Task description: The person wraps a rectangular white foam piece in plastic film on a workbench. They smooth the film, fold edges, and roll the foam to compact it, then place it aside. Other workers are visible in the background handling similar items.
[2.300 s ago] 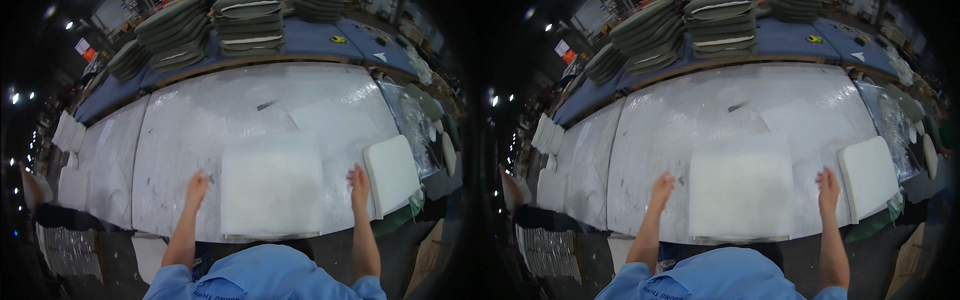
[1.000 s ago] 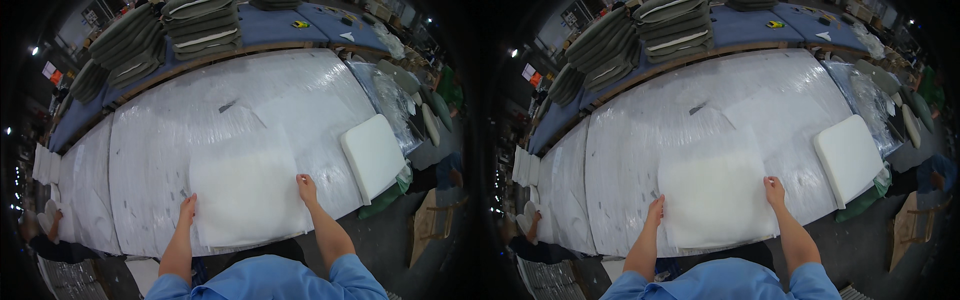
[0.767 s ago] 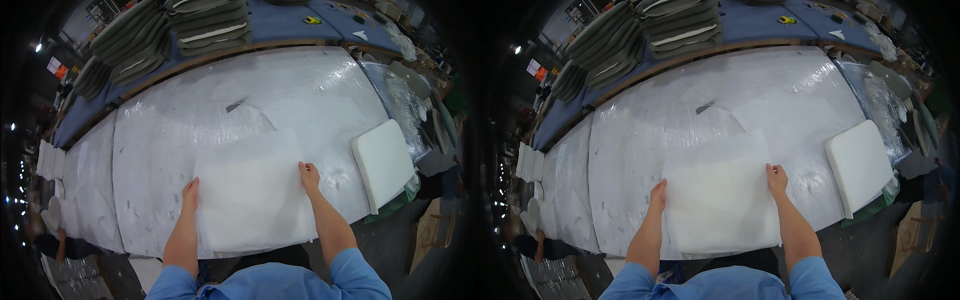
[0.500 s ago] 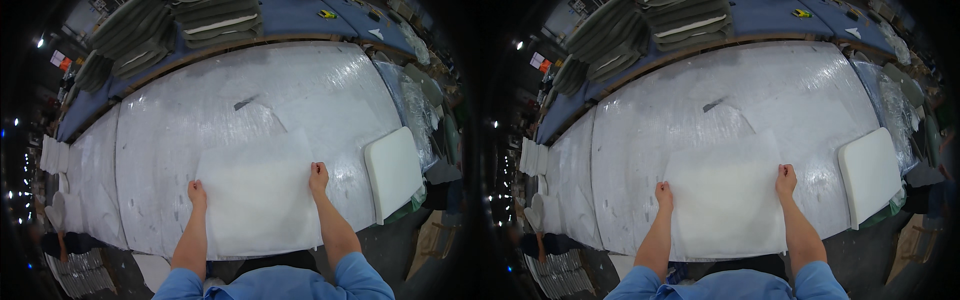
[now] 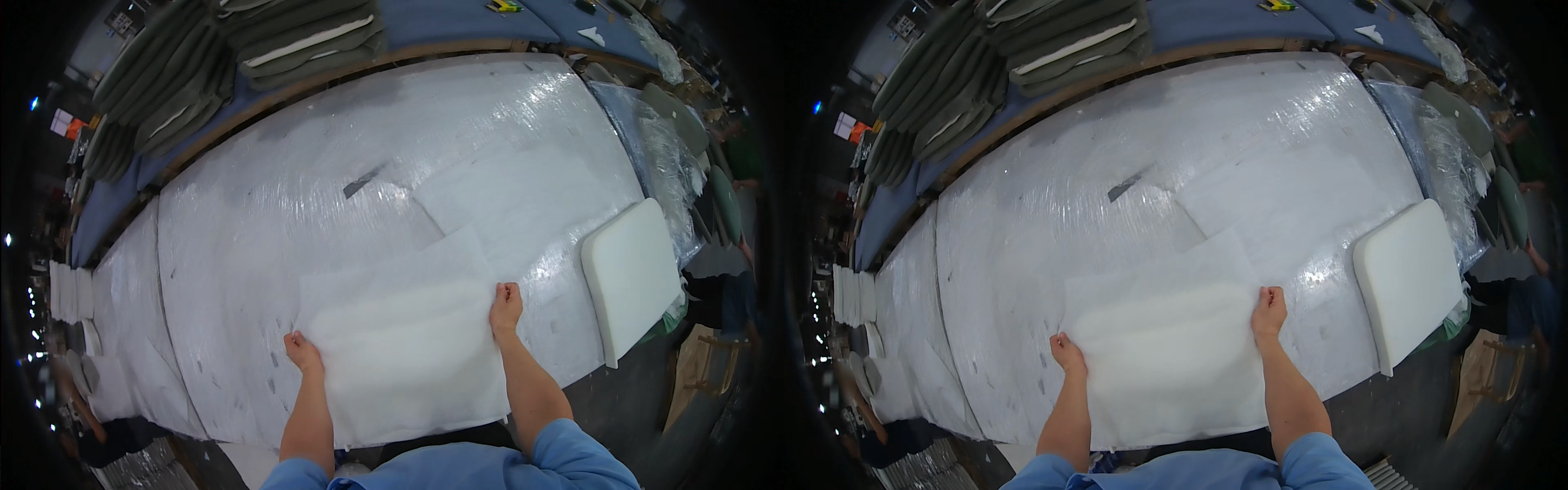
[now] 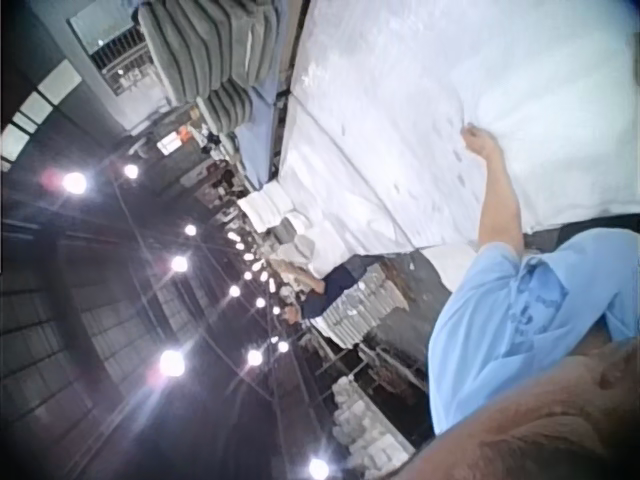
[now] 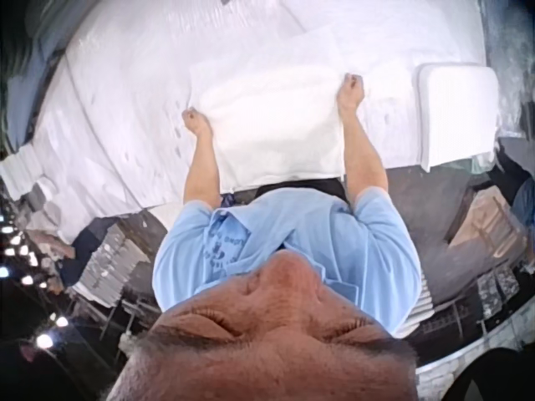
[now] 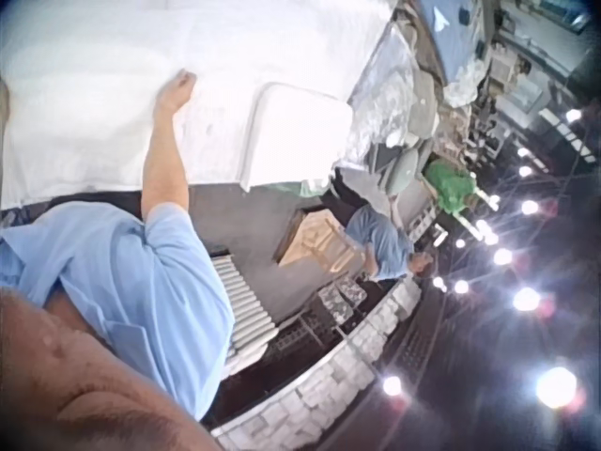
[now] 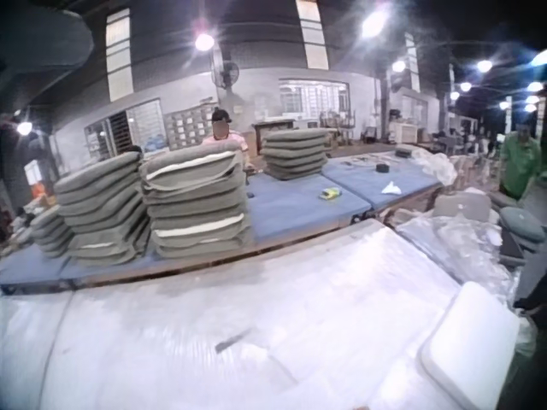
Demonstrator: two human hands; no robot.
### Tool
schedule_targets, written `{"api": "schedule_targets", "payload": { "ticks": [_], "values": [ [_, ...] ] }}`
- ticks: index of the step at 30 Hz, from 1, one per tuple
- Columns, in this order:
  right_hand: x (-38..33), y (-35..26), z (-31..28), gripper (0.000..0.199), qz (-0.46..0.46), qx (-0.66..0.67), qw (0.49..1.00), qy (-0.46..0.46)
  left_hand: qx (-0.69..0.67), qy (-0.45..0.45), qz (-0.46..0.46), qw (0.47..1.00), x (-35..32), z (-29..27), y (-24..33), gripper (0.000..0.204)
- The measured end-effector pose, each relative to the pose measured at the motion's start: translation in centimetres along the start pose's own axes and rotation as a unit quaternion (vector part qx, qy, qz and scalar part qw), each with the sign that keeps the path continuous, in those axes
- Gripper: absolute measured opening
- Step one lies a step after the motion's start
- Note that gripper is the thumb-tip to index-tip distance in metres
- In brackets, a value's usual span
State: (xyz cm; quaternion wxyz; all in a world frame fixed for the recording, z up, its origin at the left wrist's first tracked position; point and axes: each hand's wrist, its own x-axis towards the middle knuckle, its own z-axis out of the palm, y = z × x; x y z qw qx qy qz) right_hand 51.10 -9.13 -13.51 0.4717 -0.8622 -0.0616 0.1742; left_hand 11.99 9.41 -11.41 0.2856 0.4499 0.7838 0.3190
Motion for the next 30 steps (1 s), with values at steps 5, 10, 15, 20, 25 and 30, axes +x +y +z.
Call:
{"api": "schedule_targets", "payload": {
  "ticks": [5,10,15,20,25,30],
  "values": [
    [0.6,-0.4,-0.3,0.027,-0.005,-0.022,0.997,-0.070,-0.152,-0.148,-0.166,0.963,1.3,-1.2,0.6,0.045],
    [3.2,-3.6,-0.8,0.051,-0.013,-0.039,0.988,-0.152,-0.229,-0.374,-0.312,0.843,6.1,-4.3,1.9,0.094],
    [7.1,-5.6,3.0,0.066,0.026,-0.173,0.958,-0.228,-0.043,-0.405,-0.216,0.887,8.9,0.6,7.9,0.099],
    [5.5,-6.4,4.9,0.043,-0.080,-0.174,0.964,-0.182,-0.059,-0.357,-0.092,0.928,7.5,2.1,7.8,0.060],
    [3.5,-6.9,3.6,0.039,-0.034,-0.135,0.982,-0.124,-0.069,-0.232,0.029,0.970,7.3,2.5,4.1,0.057],
    [4.2,-6.9,2.3,0.037,-0.023,-0.105,0.992,-0.066,-0.026,-0.138,0.011,0.990,7.9,3.4,2.5,0.058]
  ]
}}
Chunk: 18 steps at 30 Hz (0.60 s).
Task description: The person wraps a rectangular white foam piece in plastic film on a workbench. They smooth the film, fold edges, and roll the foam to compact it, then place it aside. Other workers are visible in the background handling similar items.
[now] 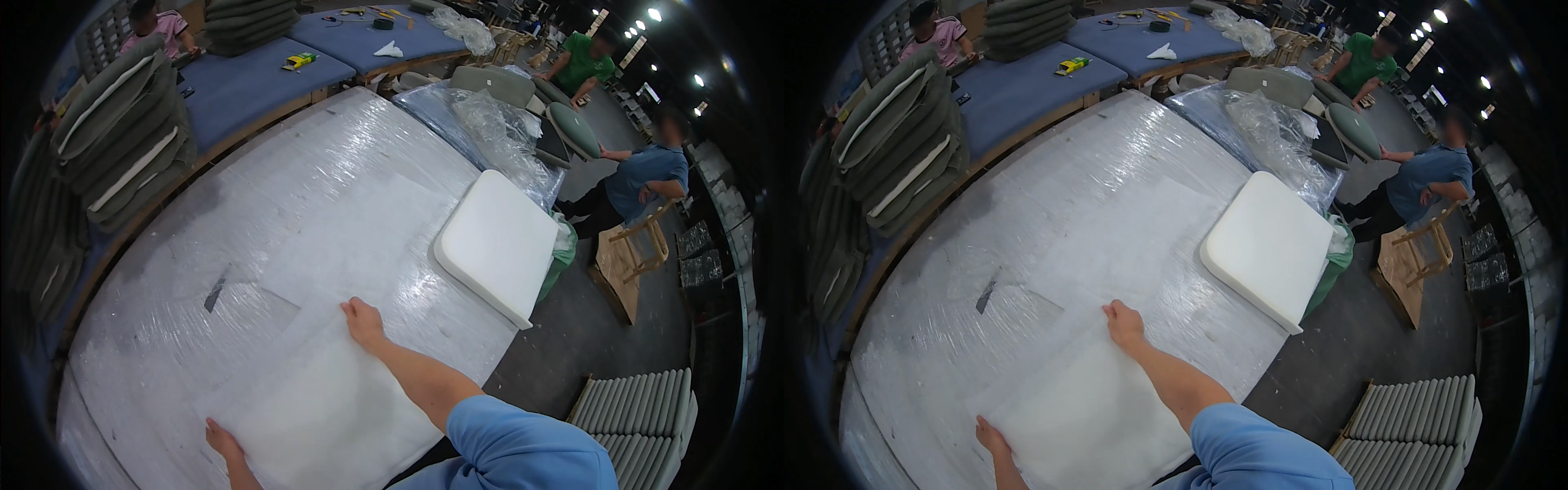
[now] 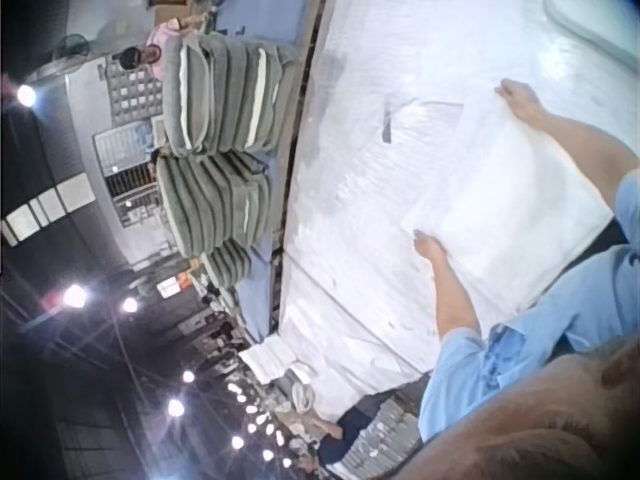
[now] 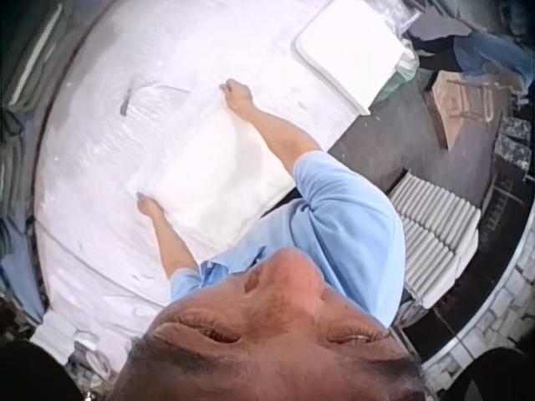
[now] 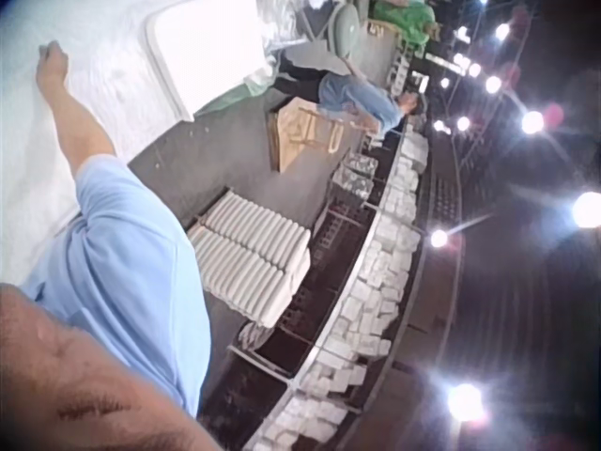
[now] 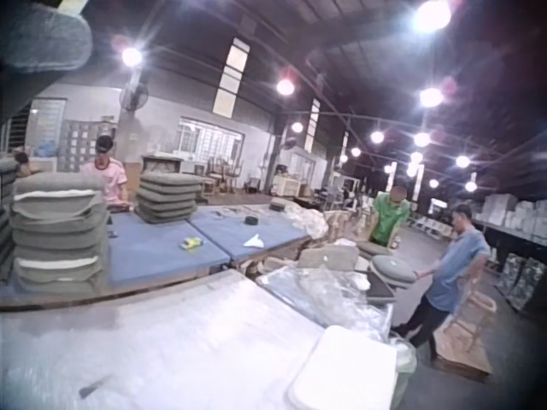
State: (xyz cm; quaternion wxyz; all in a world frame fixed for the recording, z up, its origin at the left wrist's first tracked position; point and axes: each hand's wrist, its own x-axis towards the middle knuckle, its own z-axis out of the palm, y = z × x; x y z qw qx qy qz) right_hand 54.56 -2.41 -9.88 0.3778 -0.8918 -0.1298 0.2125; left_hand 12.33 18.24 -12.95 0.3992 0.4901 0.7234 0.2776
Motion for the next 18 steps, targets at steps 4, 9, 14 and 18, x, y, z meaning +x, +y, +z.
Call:
{"api": "schedule_targets", "payload": {
  "ticks": [4,9,14,18],
  "values": [
    [0.4,0.1,-0.4,0.037,-0.013,0.020,1.000,0.019,-0.030,-0.001,-0.015,0.999,0.6,-0.5,-0.3,0.059],
    [0.9,1.1,-0.4,0.036,-0.048,0.014,0.997,0.053,-0.024,0.013,-0.010,1.000,0.9,-0.9,-0.5,0.060],
    [1.0,1.1,-0.9,0.036,-0.026,0.021,0.999,0.037,-0.019,0.046,-0.031,0.998,1.0,-1.0,-0.7,0.059],
    [1.1,1.5,-1.1,0.035,-0.026,0.021,0.998,0.054,-0.043,0.029,-0.028,0.998,0.9,-1.3,-0.9,0.059]
  ]
}}
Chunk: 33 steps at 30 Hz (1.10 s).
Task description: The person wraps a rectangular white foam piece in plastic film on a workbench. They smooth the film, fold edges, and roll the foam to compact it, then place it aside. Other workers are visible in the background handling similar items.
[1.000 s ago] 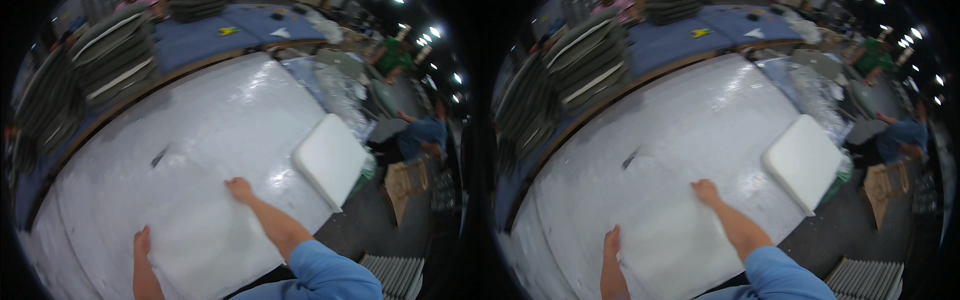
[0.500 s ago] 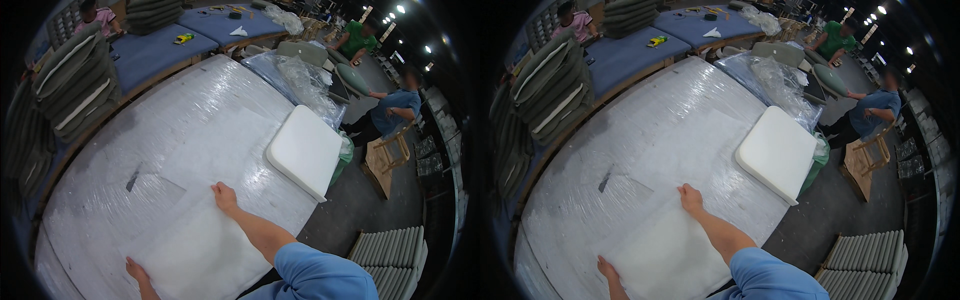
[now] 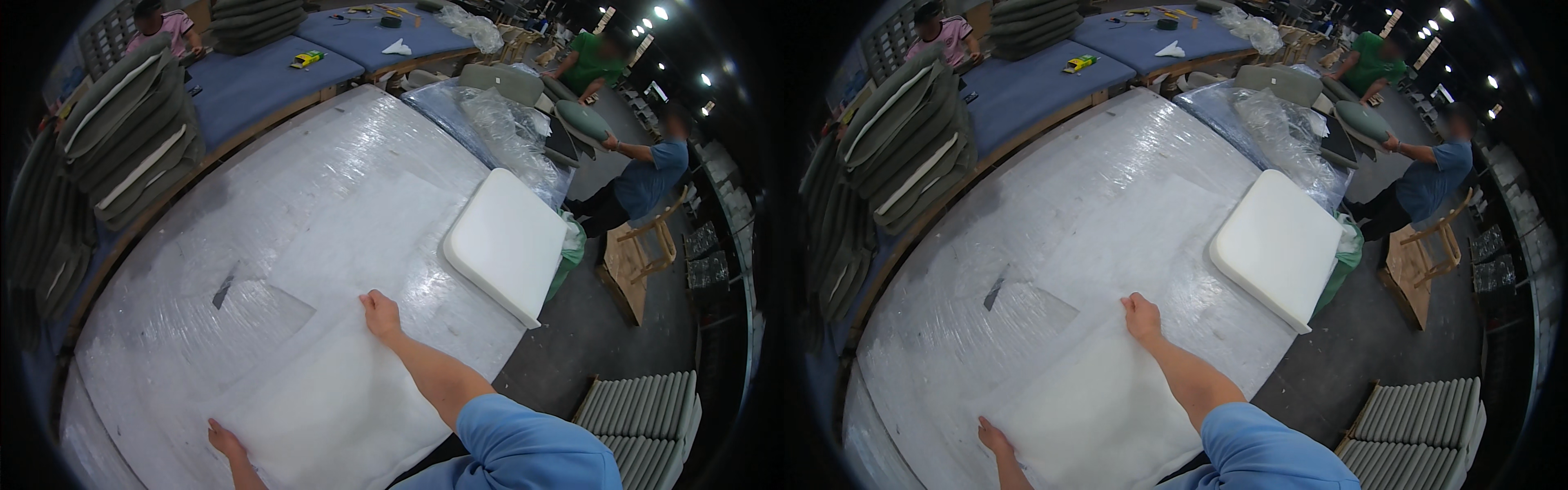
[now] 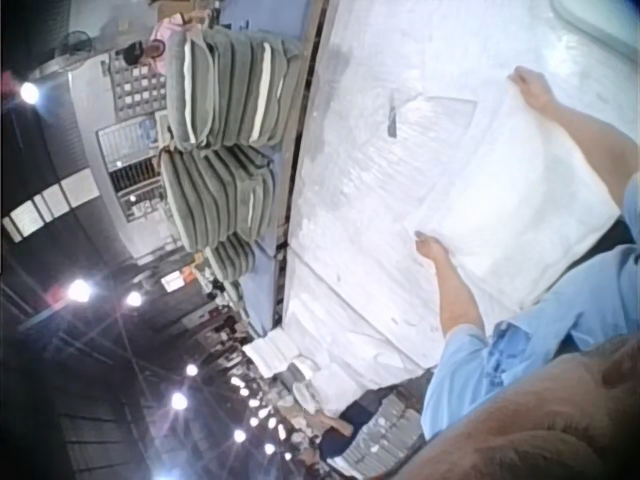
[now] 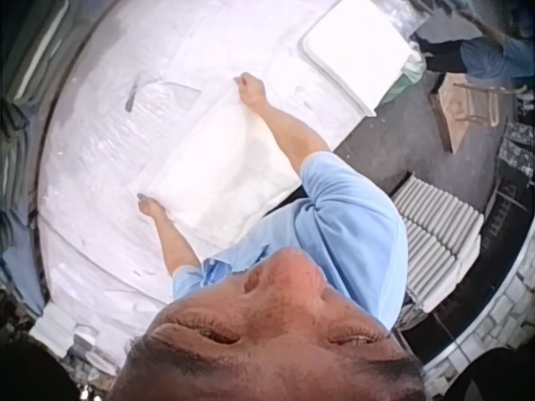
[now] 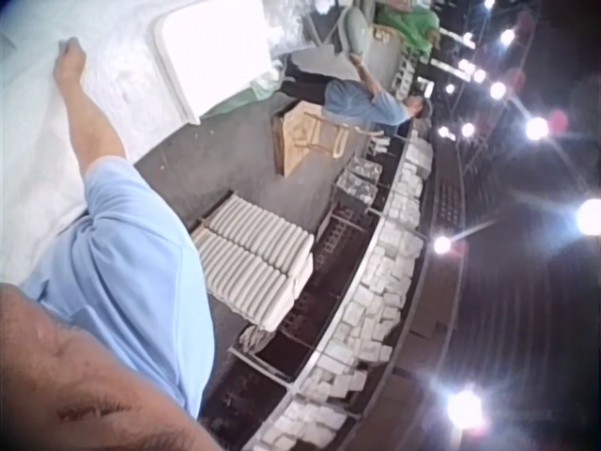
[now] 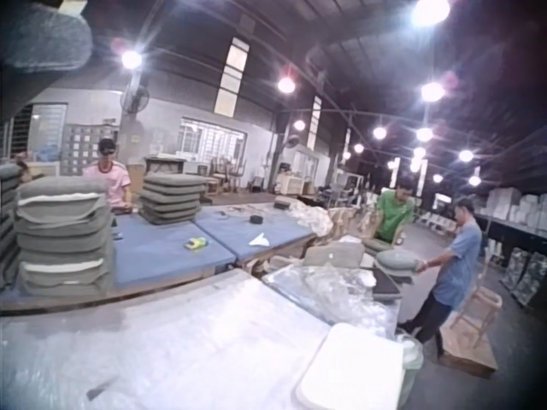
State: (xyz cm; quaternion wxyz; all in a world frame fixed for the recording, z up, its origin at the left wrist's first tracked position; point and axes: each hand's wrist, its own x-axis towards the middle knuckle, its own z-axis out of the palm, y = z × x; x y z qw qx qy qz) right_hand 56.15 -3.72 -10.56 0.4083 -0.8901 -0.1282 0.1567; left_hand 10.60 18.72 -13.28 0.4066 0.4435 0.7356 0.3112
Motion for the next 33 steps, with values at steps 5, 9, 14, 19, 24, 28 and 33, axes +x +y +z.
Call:
{"api": "schedule_targets", "payload": {
  "ticks": [5,9,14,19,24,28,33],
  "values": [
    [0.3,-0.2,0.0,0.036,0.007,0.009,1.000,0.005,-0.037,0.010,0.001,0.999,0.4,-0.2,-0.7,0.057],
    [0.1,0.9,1.7,0.040,-0.023,0.010,1.000,0.014,-0.066,-0.025,-0.029,0.997,0.3,-1.1,-1.0,0.058],
    [2.0,0.1,1.1,0.047,0.011,-0.016,0.981,-0.194,-0.041,-0.255,-0.075,0.963,2.0,-1.7,2.8,0.055],
    [4.4,-2.3,3.6,0.049,0.056,-0.028,0.979,-0.197,-0.074,-0.312,-0.198,0.926,3.6,0.0,7.5,0.057],
    [4.8,-4.8,5.4,0.047,0.006,-0.050,0.979,-0.196,0.019,-0.252,-0.068,0.965,4.3,2.0,6.8,0.053],
    [4.8,-3.2,4.4,0.047,-0.048,-0.054,0.995,-0.067,0.084,-0.087,0.030,0.992,3.9,2.9,5.7,0.052],
    [4.6,-2.2,3.1,0.046,-0.051,-0.055,0.997,-0.028,0.099,-0.011,0.060,0.993,3.4,1.8,3.9,0.052]
  ]
}}
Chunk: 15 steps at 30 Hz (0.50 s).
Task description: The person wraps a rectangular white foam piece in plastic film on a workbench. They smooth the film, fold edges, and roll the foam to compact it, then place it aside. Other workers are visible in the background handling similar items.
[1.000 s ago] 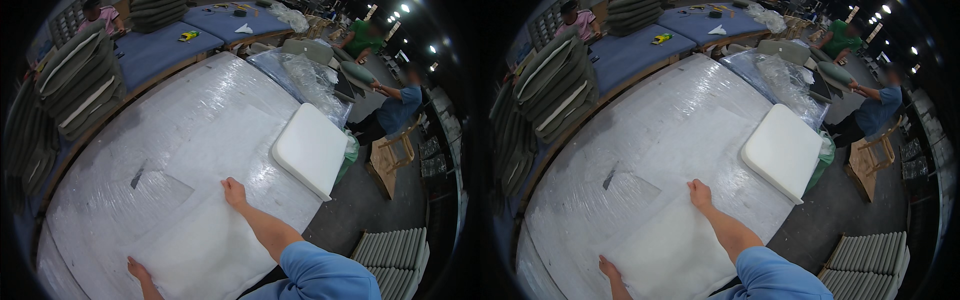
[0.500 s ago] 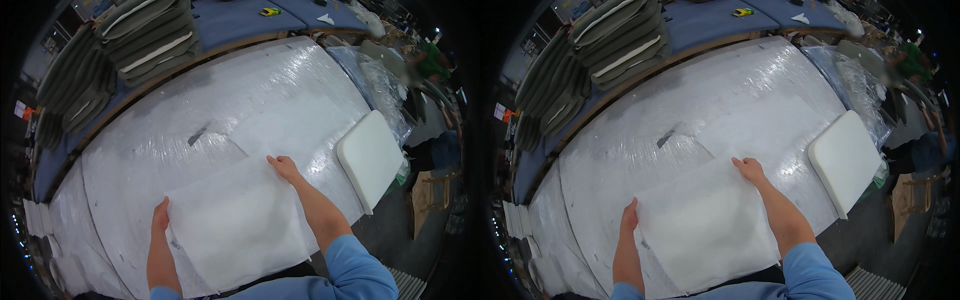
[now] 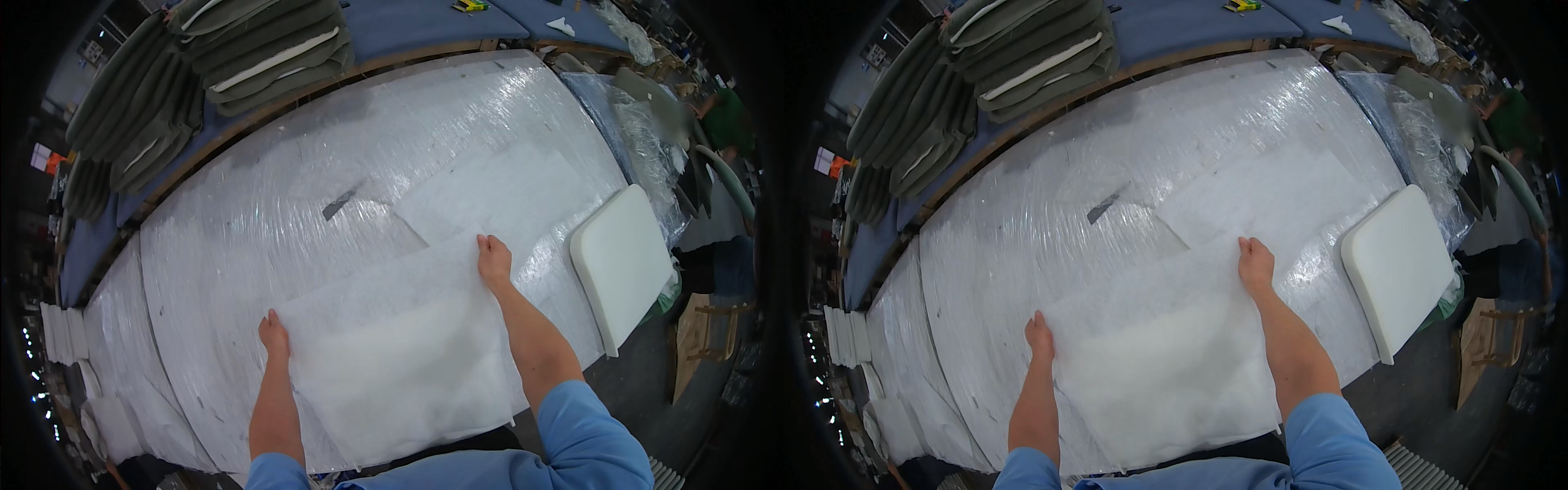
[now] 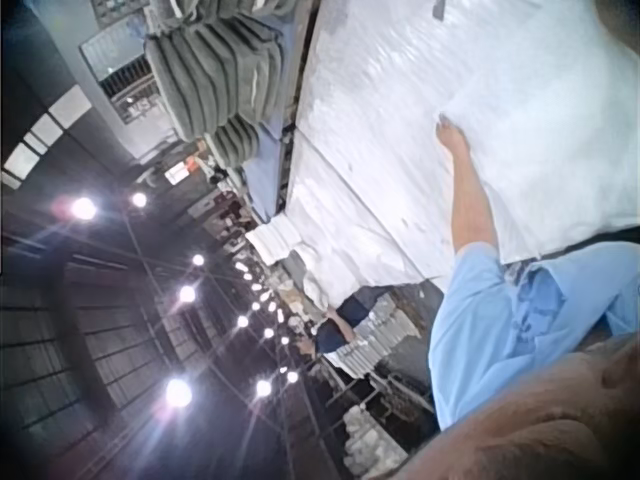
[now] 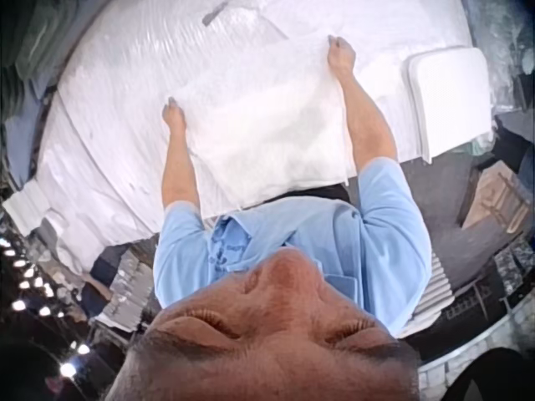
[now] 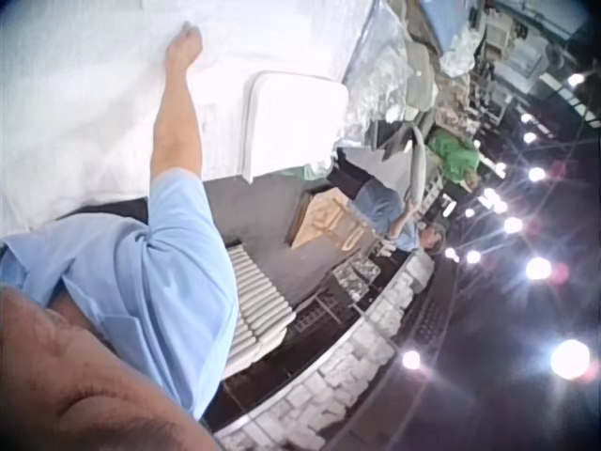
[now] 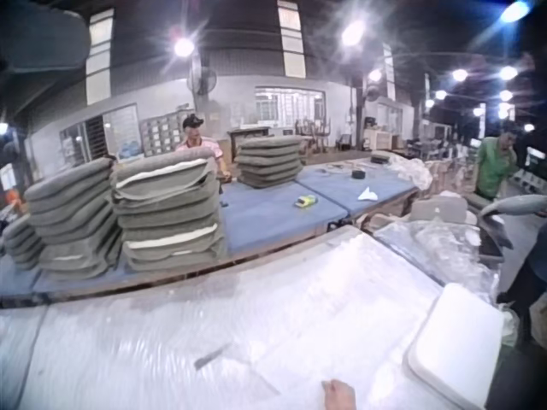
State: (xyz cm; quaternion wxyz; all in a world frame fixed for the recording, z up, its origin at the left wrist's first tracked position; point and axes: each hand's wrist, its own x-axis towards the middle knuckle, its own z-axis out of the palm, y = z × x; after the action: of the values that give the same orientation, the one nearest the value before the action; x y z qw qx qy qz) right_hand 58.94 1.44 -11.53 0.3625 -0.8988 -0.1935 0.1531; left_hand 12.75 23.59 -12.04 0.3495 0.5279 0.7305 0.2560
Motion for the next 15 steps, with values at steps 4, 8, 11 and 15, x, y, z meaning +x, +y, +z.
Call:
{"api": "schedule_targets", "payload": {
  "ticks": [4,8,11,15],
  "values": [
    [0.1,0.2,-0.4,0.046,0.013,-0.014,0.999,-0.027,-0.022,0.035,0.009,0.999,-0.2,-0.5,0.0,0.050],
    [-0.3,0.1,-0.9,0.049,0.044,0.077,0.989,-0.118,-0.128,-0.141,-0.079,0.978,-0.9,-2.3,1.0,0.053],
    [-1.8,-0.3,-3.6,0.054,0.156,0.205,0.950,-0.177,-0.262,-0.194,-0.180,0.928,-3.7,-4.6,1.7,0.058],
    [-7.1,2.7,-7.9,0.054,0.180,0.164,0.945,-0.221,-0.128,-0.247,-0.266,0.923,-9.2,-8.6,-1.6,0.064]
  ]
}}
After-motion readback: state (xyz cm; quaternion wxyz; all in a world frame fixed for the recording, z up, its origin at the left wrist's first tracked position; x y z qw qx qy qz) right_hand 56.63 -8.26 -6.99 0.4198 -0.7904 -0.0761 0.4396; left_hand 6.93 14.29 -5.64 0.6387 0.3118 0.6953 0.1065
